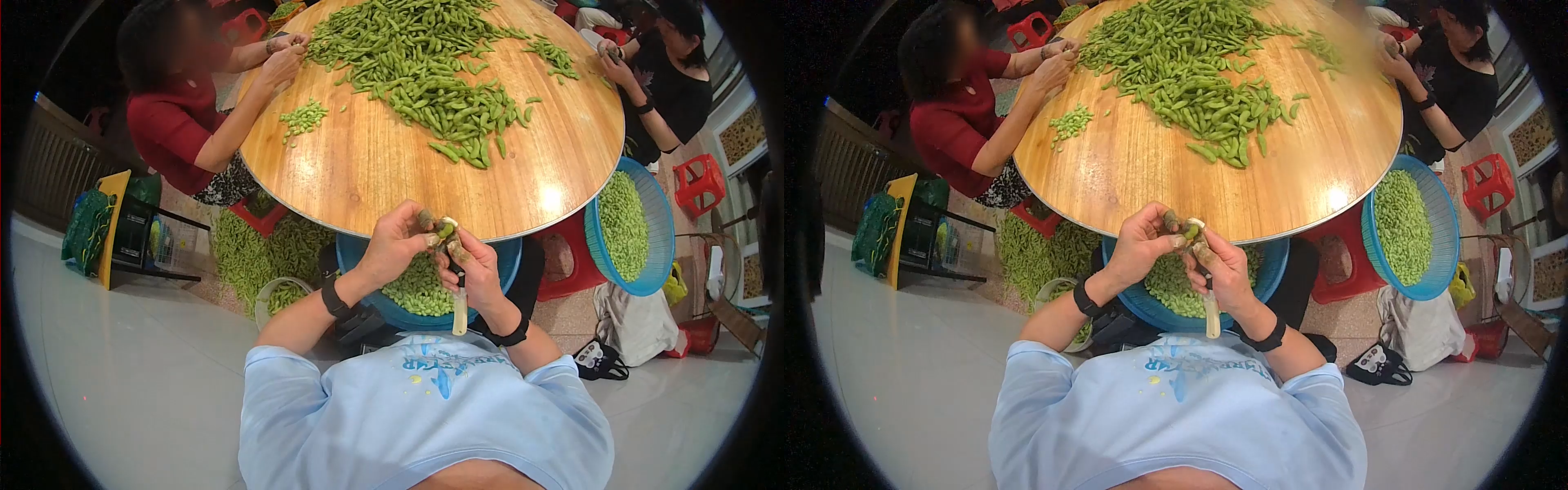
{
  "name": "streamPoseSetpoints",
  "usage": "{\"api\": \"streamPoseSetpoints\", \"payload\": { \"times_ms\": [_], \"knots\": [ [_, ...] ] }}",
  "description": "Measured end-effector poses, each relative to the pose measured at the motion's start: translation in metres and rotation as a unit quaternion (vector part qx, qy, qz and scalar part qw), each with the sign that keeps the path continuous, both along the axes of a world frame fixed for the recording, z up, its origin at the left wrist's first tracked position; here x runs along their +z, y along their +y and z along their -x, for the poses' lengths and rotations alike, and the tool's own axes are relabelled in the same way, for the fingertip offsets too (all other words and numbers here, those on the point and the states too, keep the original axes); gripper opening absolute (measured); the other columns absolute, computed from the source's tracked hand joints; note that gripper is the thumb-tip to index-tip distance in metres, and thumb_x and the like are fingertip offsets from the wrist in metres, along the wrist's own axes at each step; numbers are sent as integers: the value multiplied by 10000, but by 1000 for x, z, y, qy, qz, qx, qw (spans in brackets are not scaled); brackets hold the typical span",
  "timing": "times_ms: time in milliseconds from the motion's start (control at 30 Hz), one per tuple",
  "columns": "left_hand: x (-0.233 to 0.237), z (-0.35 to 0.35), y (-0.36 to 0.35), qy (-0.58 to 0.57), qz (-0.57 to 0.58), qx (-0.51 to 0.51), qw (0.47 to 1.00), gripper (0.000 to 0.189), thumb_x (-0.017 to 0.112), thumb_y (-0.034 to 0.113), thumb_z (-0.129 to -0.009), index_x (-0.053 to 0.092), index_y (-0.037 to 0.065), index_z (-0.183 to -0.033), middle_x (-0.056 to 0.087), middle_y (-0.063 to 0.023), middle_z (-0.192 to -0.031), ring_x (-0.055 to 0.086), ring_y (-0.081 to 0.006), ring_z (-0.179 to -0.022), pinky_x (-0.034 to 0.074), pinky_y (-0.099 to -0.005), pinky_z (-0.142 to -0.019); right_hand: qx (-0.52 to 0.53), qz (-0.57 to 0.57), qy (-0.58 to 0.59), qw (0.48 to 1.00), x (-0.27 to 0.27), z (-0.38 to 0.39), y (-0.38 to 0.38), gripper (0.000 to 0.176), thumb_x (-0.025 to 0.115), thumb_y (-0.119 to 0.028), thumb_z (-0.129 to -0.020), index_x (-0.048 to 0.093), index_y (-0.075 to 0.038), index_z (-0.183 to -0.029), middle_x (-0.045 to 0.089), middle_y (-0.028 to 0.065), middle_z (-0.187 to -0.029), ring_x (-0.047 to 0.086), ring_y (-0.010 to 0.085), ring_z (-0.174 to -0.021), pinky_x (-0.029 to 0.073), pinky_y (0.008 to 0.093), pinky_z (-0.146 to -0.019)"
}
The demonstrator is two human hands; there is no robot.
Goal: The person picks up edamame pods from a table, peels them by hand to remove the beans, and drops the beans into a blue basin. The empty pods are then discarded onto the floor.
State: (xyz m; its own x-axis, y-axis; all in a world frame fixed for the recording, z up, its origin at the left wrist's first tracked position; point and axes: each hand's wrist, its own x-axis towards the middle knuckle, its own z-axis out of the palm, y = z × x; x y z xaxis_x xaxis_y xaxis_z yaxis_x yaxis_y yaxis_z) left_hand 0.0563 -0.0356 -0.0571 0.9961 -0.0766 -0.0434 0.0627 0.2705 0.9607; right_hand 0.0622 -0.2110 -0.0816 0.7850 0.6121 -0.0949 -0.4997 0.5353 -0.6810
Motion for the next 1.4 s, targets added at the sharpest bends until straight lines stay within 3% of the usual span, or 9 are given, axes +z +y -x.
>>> {"api": "streamPoseSetpoints", "payload": {
  "times_ms": [300, 733, 1067, 1167, 1267, 1333, 1400],
  "knots": [
    [-6, -3, 0, -14, -2, 8, 1000, 200, 614, -73, -816, 494, 27, -941, 558, -14, -907, 559, -82, -834, 492, -238, -741, 34, -21, -31, 999, 9, 3, -2, 344, 438, -141, -980, 447, -19, -1301, 527, 80, -814, 458, 95, -550, 367, 202, -452],
    [-11, 5, -12, -30, 3, 73, 997, 174, 597, -70, -824, 495, 31, -923, 548, -8, -886, 548, -75, -824, 484, -235, -738, -32, 29, -67, 997, 3, 6, 1, 316, 404, -80, -982, 451, -19, -1288, 504, 58, -759, 421, 88, -505, 352, 208, -420],
    [-8, 4, -7, -8, 47, 21, 999, 174, 605, -63, -825, 489, 32, -914, 580, -32, -921, 563, -88, -858, 499, -252, -765, -1, 27, -86, 996, 4, 2, -4, 377, 426, -116, -988, 407, -15, -1351, 483, 38, -761, 417, 79, -533, 356, 201, -457],
    [-9, 5, -8, -25, -4, 38, 999, 172, 607, -59, -827, 485, 32, -909, 592, -39, -930, 564, -89, -868, 496, -250, -775, -23, 56, -110, 992, 0, 4, -3, 376, 440, -133, -988, 420, -11, -1342, 484, 37, -761, 417, 76, -527, 352, 197, -448],
    [-6, 4, -7, -17, 11, 33, 999, 180, 610, -63, -816, 492, 32, -914, 594, -41, -909, 577, -101, -827, 509, -265, -732, -15, 57, -102, 993, -3, 1, -4, 358, 454, -142, -981, 447, -6, -1312, 492, 43, -764, 418, 74, -518, 345, 192, -434],
    [-5, -3, 2, 60, 152, -51, 985, 193, 606, -75, -805, 498, 29, -926, 597, -47, -901, 589, -118, -776, 517, -282, -668, 23, 29, -69, 997, 7, -3, -8, 336, 464, -143, -976, 466, -6, -1283, 492, 46, -760, 415, 75, -512, 341, 191, -425],
    [-6, -8, 9, 108, 203, -96, 968, 199, 610, -75, -800, 505, 28, -935, 599, -53, -897, 593, -130, -757, 518, -290, -645, 60, 2, -34, 998, 9, -7, -15, 315, 475, -144, -970, 486, -6, -1254, 492, 48, -756, 412, 76, -507, 337, 190, -417]
  ]
}}
